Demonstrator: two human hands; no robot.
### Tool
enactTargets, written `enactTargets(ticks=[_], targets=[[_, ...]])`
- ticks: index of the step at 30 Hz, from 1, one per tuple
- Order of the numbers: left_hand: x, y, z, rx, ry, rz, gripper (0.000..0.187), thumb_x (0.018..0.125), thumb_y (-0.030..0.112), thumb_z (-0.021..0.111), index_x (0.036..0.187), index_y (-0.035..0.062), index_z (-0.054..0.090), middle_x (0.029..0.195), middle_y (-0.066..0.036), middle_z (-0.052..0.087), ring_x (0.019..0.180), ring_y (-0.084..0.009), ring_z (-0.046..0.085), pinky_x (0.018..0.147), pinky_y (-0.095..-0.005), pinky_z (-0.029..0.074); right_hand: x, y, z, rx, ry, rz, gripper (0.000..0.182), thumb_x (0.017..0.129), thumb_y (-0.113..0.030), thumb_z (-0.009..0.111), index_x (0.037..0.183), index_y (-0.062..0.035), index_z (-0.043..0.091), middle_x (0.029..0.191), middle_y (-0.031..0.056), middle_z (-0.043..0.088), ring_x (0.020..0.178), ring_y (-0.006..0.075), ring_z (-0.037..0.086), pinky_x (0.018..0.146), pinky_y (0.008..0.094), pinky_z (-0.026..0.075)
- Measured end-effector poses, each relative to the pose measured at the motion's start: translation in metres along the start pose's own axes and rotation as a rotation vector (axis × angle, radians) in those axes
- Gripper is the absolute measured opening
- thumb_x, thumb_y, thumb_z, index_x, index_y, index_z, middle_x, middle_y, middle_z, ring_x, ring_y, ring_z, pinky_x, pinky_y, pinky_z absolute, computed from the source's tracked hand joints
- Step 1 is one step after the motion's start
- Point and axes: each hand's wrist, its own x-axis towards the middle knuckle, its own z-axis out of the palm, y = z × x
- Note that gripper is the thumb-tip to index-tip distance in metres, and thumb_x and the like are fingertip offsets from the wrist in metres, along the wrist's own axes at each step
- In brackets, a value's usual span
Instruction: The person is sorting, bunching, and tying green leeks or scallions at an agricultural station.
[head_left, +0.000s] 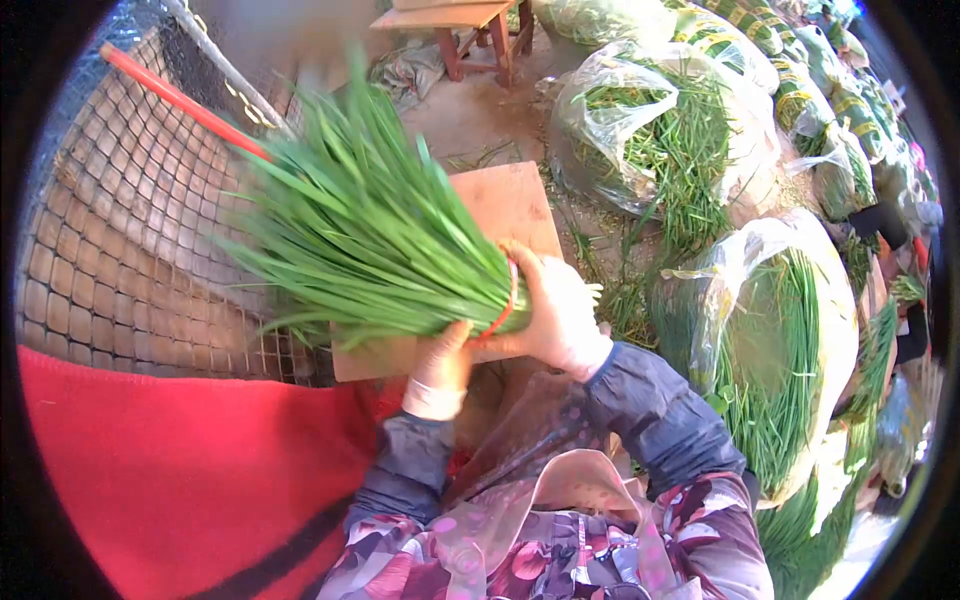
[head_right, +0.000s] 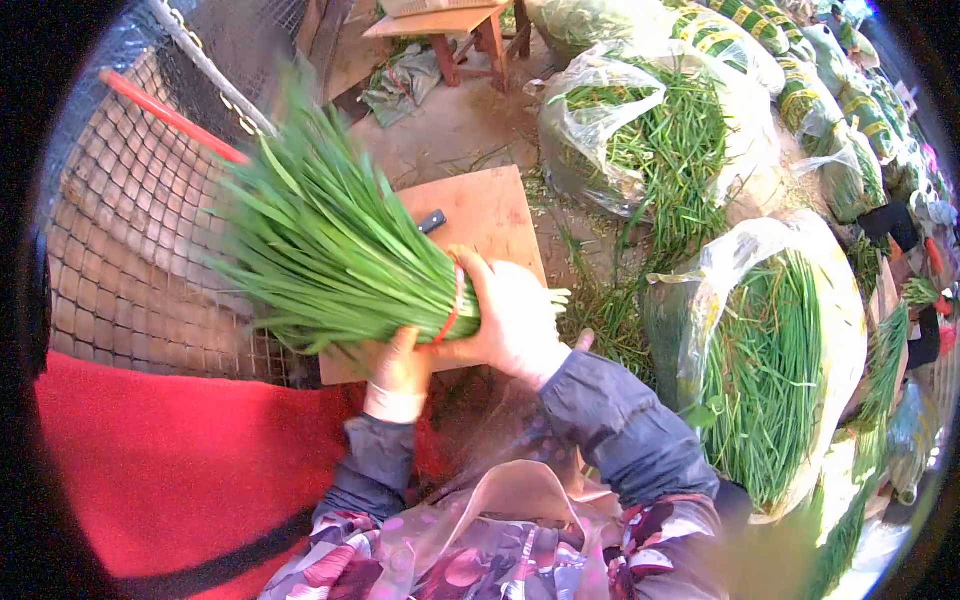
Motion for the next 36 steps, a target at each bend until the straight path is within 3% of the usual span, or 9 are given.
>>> enactTargets(ticks=[8, 10, 11, 14, 19, 24, 27, 31, 36], targets=[[0.024, -0.047, -0.074, 0.816, -0.338, -0.006, 0.035, 0.078, 0.011, 0.074, 0.11, 0.0017, 0.063, 0.106, -0.007, 0.067, 0.093, -0.0179, 0.062, 0.085, -0.0334, 0.05, 0.021, 0.111, 0.133, 1.045, -0.218, 0.331, 0.101, 0.057, -0.035, 0.089, 0.137, -0.0052, 0.034, 0.12, 0.0163, 0.057, 0.11, 0.0273, 0.055, 0.092, 0.039, 0.045], [0.045, -0.025, -0.044, 0.714, -0.449, -0.328, 0.037, 0.078, 0.016, 0.075, 0.11, 0.0025, 0.064, 0.1, -0.007, 0.068, 0.093, -0.0191, 0.063, 0.086, -0.0323, 0.05, 0.023, 0.044, 0.035, 0.028, -0.407, 0.208, 0.042, 0.074, -0.009, 0.075, 0.113, -0.0037, 0.06, 0.095, 0.0054, 0.066, 0.084, 0.0198, 0.063, 0.071, 0.0338, 0.053], [0.059, -0.038, -0.09, 1.468, -0.504, -0.521, 0.044, 0.081, 0.025, 0.072, 0.118, 0.0044, 0.059, 0.115, -0.008, 0.063, 0.104, -0.0216, 0.06, 0.092, -0.0321, 0.048, 0.022, 0.05, 0.055, 0.027, -0.409, 0.21, 0.042, 0.074, -0.009, 0.075, 0.113, -0.0037, 0.06, 0.095, 0.0054, 0.066, 0.084, 0.0198, 0.063, 0.071, 0.0338, 0.053], [0.061, -0.042, -0.12, 1.575, -0.431, -0.444, 0.041, 0.081, 0.024, 0.066, 0.115, 0.0029, 0.06, 0.117, -0.013, 0.061, 0.104, -0.028, 0.058, 0.093, -0.0359, 0.047, 0.015, 0.101, 0.116, 1.044, -0.401, 0.301, 0.083, 0.064, -0.021, 0.085, 0.131, -0.0056, 0.04, 0.096, 0.0115, 0.065, 0.076, 0.0212, 0.061, 0.067, 0.0321, 0.052], [0.067, -0.074, -0.142, 1.78, -0.13, -0.323, 0.036, 0.083, 0.023, 0.055, 0.111, -0.0001, 0.06, 0.119, -0.023, 0.057, 0.105, -0.0403, 0.056, 0.093, -0.0435, 0.045, 0.017, 0.087, 0.134, 0.865, 0.009, 0.106, 0.102, 0.058, -0.022, 0.088, 0.14, -0.0053, 0.031, 0.111, 0.0118, 0.061, 0.099, 0.0196, 0.06, 0.084, 0.0314, 0.049], [0.07, -0.105, -0.128, 1.325, -0.046, -0.171, 0.035, 0.086, 0.022, 0.053, 0.112, -0.0006, 0.058, 0.113, -0.022, 0.059, 0.1, -0.0388, 0.057, 0.087, -0.0439, 0.046, 0.012, 0.072, 0.135, 1.108, 0.131, 0.16, 0.098, 0.061, -0.027, 0.089, 0.138, -0.0063, 0.032, 0.122, 0.0127, 0.057, 0.111, 0.0225, 0.056, 0.09, 0.0353, 0.049], [0.067, -0.09, -0.093, 0.649, -0.108, 0.058, 0.034, 0.088, 0.022, 0.052, 0.113, -0.0009, 0.057, 0.11, -0.022, 0.061, 0.097, -0.0379, 0.058, 0.083, -0.0442, 0.048, -0.001, 0.059, 0.115, 0.146, 0.198, -0.121, 0.085, 0.07, -0.019, 0.084, 0.136, -0.0063, 0.032, 0.124, 0.0117, 0.056, 0.109, 0.0231, 0.057, 0.088, 0.0376, 0.051], [0.096, 0.011, -0.02, 1.072, -0.402, 0.542, 0.036, 0.094, 0.03, 0.046, 0.108, 0.0001, 0.059, 0.1, -0.021, 0.063, 0.09, -0.0381, 0.059, 0.075, -0.0427, 0.048, 0.014, 0.053, 0.153, 1.203, -0.02, 0.244, 0.059, 0.078, -0.05, 0.071, 0.116, -0.006, 0.062, 0.096, 0.0031, 0.067, 0.098, 0.0146, 0.06, 0.085, 0.0352, 0.049], [0.075, 0.048, -0.015, 1.967, -0.244, -0.116, 0.047, 0.095, 0.042, 0.043, 0.128, 0.0117, 0.054, 0.122, -0.015, 0.06, 0.109, -0.0331, 0.058, 0.098, -0.0507, 0.039, -0.006, -0.004, 0.122, 1.257, -0.81, 0.757, 0.064, 0.088, -0.053, 0.057, 0.13, -0.0044, 0.05, 0.106, 0.0091, 0.066, 0.088, 0.0194, 0.064, 0.073, 0.0342, 0.053]])
